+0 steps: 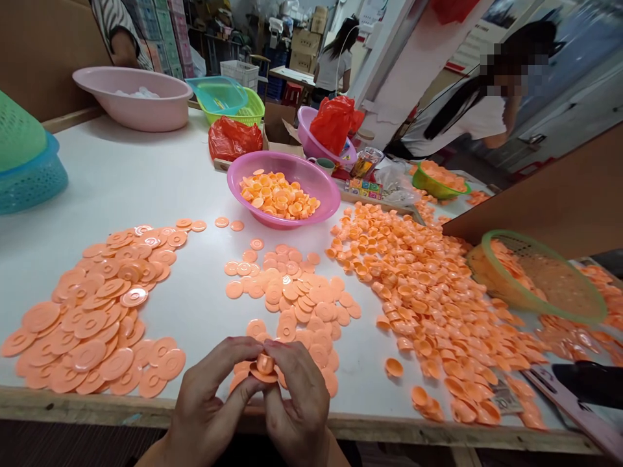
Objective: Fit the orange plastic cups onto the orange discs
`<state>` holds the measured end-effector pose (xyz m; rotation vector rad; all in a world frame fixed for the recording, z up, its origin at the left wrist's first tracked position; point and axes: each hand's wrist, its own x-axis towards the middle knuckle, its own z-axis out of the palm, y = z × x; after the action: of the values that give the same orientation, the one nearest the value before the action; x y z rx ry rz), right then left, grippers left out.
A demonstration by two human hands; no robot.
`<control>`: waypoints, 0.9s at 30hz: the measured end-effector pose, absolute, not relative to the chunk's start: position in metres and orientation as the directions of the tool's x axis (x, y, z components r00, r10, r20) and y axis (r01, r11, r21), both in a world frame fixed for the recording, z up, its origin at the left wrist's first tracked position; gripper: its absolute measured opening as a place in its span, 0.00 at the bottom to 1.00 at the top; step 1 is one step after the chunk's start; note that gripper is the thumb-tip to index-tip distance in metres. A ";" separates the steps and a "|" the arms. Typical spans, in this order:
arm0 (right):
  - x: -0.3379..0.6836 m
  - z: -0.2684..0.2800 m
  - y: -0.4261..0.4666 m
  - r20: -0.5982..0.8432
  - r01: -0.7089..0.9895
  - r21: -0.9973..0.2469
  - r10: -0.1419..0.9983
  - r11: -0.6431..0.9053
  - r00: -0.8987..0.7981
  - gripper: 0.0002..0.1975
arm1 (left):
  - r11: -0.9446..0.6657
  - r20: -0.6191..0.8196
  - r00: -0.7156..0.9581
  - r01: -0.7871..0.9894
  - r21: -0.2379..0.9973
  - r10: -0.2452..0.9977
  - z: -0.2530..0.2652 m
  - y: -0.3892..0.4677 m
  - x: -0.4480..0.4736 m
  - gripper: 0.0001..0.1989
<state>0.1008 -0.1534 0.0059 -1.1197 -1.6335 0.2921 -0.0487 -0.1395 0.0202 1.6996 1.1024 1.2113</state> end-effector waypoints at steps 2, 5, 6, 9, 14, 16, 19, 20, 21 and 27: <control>0.100 0.006 -0.155 0.623 0.529 -0.672 0.782 0.519 0.024 0.27 | -0.327 0.298 0.159 0.211 0.921 0.941 0.017 -0.142 -0.049 0.13; 0.101 0.006 -0.156 0.607 0.529 -0.682 0.794 0.505 0.023 0.29 | -0.261 0.240 0.131 0.185 0.947 0.962 0.011 -0.147 -0.047 0.12; 0.100 0.006 -0.156 0.601 0.521 -0.691 0.799 0.502 0.027 0.29 | -0.223 0.206 0.113 0.164 0.961 0.972 0.009 -0.148 -0.045 0.12; 0.099 0.005 -0.154 0.570 0.487 -0.731 0.820 0.478 0.051 0.24 | -0.034 0.032 0.046 0.033 0.999 0.998 0.004 -0.149 -0.038 0.16; 0.098 0.003 -0.152 0.526 0.481 -0.753 0.850 0.448 0.032 0.24 | 0.235 -0.228 0.076 -0.096 0.967 0.971 0.006 -0.137 -0.036 0.22; 0.100 0.005 -0.153 0.450 0.415 -0.820 0.892 0.394 0.043 0.22 | 0.216 -0.211 0.080 -0.065 0.974 0.974 0.008 -0.132 -0.042 0.24; 0.105 0.009 -0.152 0.254 0.230 -0.951 0.948 0.208 0.194 0.13 | 0.127 -0.133 0.163 0.046 0.991 0.978 0.009 -0.129 -0.052 0.24; 0.107 0.010 -0.151 0.167 0.157 -0.978 0.960 0.134 0.226 0.11 | 0.088 -0.104 0.194 0.090 0.992 0.975 0.008 -0.130 -0.054 0.24; 0.108 0.011 -0.149 0.080 0.085 -0.994 0.971 0.063 0.225 0.09 | 0.044 -0.072 0.222 0.127 0.991 0.972 0.007 -0.130 -0.055 0.23; 0.108 0.015 -0.146 0.082 0.125 -0.991 0.975 0.057 0.207 0.07 | 0.034 -0.057 0.245 0.095 0.995 0.968 -0.006 -0.140 -0.044 0.27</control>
<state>0.1076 -0.1463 0.0148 -1.3360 -1.1656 0.9412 -0.0441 -0.1405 -0.0064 1.3482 1.1075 0.9463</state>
